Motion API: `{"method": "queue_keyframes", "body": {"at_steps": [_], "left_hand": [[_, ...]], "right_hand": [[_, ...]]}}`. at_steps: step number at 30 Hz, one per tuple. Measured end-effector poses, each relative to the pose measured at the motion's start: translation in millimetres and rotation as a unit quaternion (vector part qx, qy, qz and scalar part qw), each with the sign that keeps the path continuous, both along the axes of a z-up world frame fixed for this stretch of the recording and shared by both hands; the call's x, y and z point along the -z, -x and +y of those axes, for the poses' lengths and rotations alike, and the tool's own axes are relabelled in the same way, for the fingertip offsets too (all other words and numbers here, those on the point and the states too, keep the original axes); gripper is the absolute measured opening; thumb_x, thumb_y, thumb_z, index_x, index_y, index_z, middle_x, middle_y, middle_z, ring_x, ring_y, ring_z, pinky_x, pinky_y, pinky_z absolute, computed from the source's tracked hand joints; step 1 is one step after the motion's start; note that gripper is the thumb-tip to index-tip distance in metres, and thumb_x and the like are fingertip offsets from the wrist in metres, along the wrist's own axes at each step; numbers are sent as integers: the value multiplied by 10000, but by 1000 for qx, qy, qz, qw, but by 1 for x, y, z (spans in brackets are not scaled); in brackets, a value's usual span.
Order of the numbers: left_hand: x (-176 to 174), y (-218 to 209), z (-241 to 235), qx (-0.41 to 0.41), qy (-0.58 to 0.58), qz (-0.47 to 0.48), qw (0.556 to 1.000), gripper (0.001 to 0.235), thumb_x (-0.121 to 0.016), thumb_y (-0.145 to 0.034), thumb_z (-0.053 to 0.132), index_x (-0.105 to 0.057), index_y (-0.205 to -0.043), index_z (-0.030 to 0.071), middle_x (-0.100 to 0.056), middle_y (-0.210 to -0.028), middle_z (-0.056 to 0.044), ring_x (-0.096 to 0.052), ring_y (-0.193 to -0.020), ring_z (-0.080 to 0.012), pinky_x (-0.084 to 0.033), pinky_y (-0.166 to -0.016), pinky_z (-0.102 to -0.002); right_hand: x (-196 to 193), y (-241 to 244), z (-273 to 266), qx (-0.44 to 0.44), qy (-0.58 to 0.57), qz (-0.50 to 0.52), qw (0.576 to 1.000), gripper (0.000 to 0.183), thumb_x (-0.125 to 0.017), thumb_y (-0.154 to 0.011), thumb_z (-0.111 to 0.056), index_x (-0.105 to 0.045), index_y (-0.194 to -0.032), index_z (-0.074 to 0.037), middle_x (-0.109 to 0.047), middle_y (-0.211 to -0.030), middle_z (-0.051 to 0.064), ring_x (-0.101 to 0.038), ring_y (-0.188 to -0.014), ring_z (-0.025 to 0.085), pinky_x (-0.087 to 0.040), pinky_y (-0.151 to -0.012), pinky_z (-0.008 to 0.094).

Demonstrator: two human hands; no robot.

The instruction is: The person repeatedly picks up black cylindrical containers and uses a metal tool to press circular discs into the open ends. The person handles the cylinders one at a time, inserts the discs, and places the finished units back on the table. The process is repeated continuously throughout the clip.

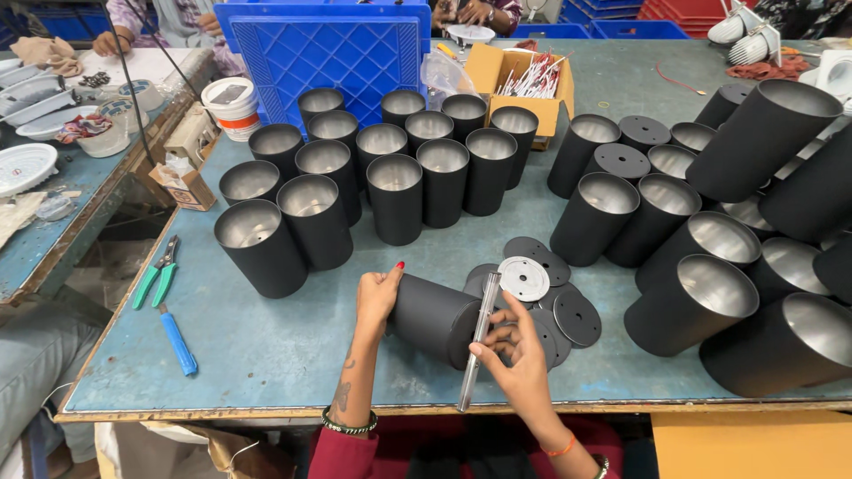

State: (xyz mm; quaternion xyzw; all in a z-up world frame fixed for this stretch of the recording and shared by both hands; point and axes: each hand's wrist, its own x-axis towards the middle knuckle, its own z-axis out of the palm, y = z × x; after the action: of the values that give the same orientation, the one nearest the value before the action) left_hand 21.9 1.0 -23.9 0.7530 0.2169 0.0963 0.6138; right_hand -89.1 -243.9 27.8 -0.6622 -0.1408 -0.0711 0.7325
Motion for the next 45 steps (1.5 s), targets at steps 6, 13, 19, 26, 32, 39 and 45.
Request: {"method": "queue_keyframes", "body": {"at_steps": [6, 13, 19, 26, 32, 39, 45], "left_hand": [[-5, 2, -6, -12, -56, -2, 998, 547, -725, -875, 400, -515, -561, 4, -512, -519, -42, -466, -506, -115, -408, -497, -347], [-1, 4, -5, -27, -19, -14, 999, 565, -720, -897, 389, -496, -557, -2, -452, -525, -24, -396, -516, -114, -355, -483, -375], [2, 4, -4, -20, -5, -20, 1000, 562, -712, -909, 399, -500, -548, 22, -449, -521, -1, -378, -508, -102, -330, -473, -368], [3, 7, -3, -20, 34, -23, 999, 548, -695, -927, 386, -512, -553, 30, -471, -524, 2, -390, -500, -98, -349, -473, -346], [12, 5, 5, -27, 78, -35, 996, 525, -687, -934, 351, -534, -550, 28, -521, -531, 9, -424, -493, -79, -360, -468, -332], [24, 7, 3, -38, 73, -76, 994, 558, -693, -952, 356, -477, -565, 18, -461, -544, 5, -364, -527, -98, -318, -475, -367], [4, 9, -21, -33, -123, -23, 992, 590, -665, -902, 480, -545, -591, -7, -483, -526, -147, -474, -509, -247, -405, -564, -441]], "right_hand": [[-16, 10, -9, 76, 273, -249, 926, 514, -647, -715, 150, -778, -1125, -133, -640, -1159, 70, -614, -1035, 233, -568, -795, 320], [5, 9, -1, 134, 252, -285, 915, 408, -629, -643, 131, -786, -874, -167, -626, -1234, 58, -560, -1140, 299, -491, -985, 409], [5, 6, -9, 68, 158, -173, 970, 550, -687, -743, 102, -640, -1265, -63, -397, -1479, 132, -497, -1343, 311, -469, -1057, 429], [41, 2, -8, -54, -115, 57, 990, 553, -666, -849, 95, -522, -1365, -44, -496, -1366, 107, -645, -1068, 184, -556, -900, 331], [58, -16, -31, 60, -67, -40, 995, 451, -690, -901, 69, -569, -1332, 21, -594, -1198, 107, -609, -1068, 131, -519, -944, 283], [22, -52, -77, 173, 185, 38, 967, 424, -679, -862, -22, -643, -1266, -148, -610, -1143, 8, -618, -897, 175, -528, -737, 327], [12, -56, -76, 211, 565, -160, 782, 463, -700, -805, -69, -702, -1243, -216, -585, -1174, 116, -572, -1046, 327, -490, -932, 449]]}}
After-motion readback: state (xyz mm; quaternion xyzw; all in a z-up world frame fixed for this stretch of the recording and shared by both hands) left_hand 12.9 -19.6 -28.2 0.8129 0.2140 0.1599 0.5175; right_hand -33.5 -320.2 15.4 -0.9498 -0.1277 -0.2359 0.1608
